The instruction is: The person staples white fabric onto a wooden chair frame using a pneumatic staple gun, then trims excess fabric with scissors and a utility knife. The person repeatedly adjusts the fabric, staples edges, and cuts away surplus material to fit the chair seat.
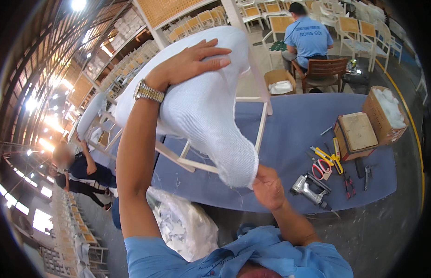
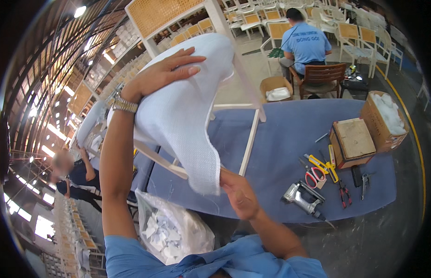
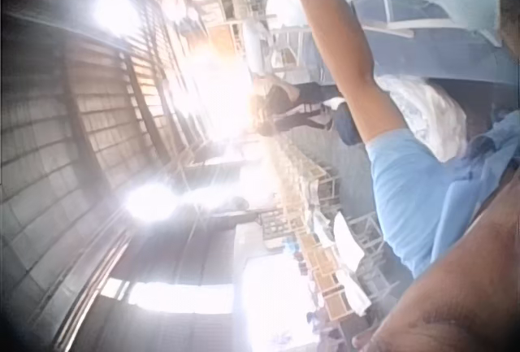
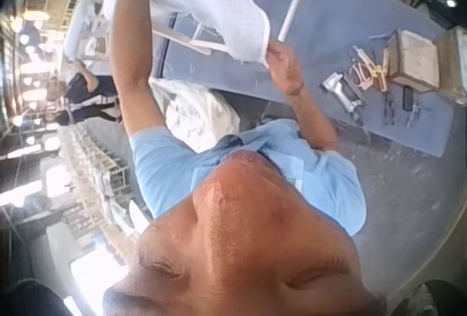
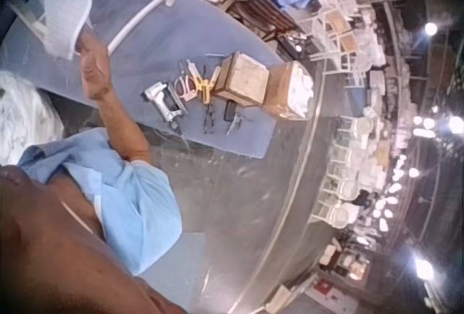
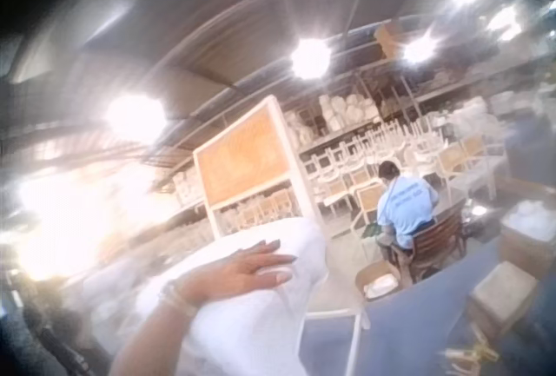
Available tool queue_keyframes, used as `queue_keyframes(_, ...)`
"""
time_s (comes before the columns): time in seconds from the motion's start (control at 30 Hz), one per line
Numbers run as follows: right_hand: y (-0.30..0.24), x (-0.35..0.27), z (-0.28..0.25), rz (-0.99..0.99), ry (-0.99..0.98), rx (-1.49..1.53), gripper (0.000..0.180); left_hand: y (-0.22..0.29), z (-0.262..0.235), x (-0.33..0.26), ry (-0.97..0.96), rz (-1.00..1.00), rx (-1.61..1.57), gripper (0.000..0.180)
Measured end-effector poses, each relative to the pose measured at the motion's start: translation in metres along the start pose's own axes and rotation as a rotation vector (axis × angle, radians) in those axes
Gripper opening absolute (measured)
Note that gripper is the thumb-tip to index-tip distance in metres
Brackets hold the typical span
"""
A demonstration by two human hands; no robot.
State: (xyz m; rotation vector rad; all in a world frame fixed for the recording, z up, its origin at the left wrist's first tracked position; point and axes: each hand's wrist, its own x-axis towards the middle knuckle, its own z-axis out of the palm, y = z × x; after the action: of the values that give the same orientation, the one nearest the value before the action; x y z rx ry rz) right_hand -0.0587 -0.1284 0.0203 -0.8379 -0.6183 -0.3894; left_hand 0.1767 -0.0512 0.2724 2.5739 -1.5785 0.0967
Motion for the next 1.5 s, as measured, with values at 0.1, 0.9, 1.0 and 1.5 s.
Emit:
queue_keyframes(0.1, -0.007, 0.016, 0.016, 0.011, -0.142, -0.154, 0.042, 0.002, -0.004, -0.002, -0.017, -0.004, 0.010, 0.069)
queue_keyframes(0.9, 0.047, -0.006, 0.086, 0.204, 0.454, 0.079, 0.045, 0.045, 0.123, -0.181, 1.421, 0.084, -0.708, 0.025)
queue_keyframes(1.0, 0.064, -0.002, 0.101, 0.236, 0.518, 0.076, 0.051, 0.032, 0.245, -0.220, 1.160, 0.002, -0.725, 0.021)
queue_keyframes(1.5, 0.048, -0.005, 0.105, 0.273, 0.525, 0.335, 0.043, 0.035, 0.254, -0.119, 0.660, 0.308, -1.040, 0.060)
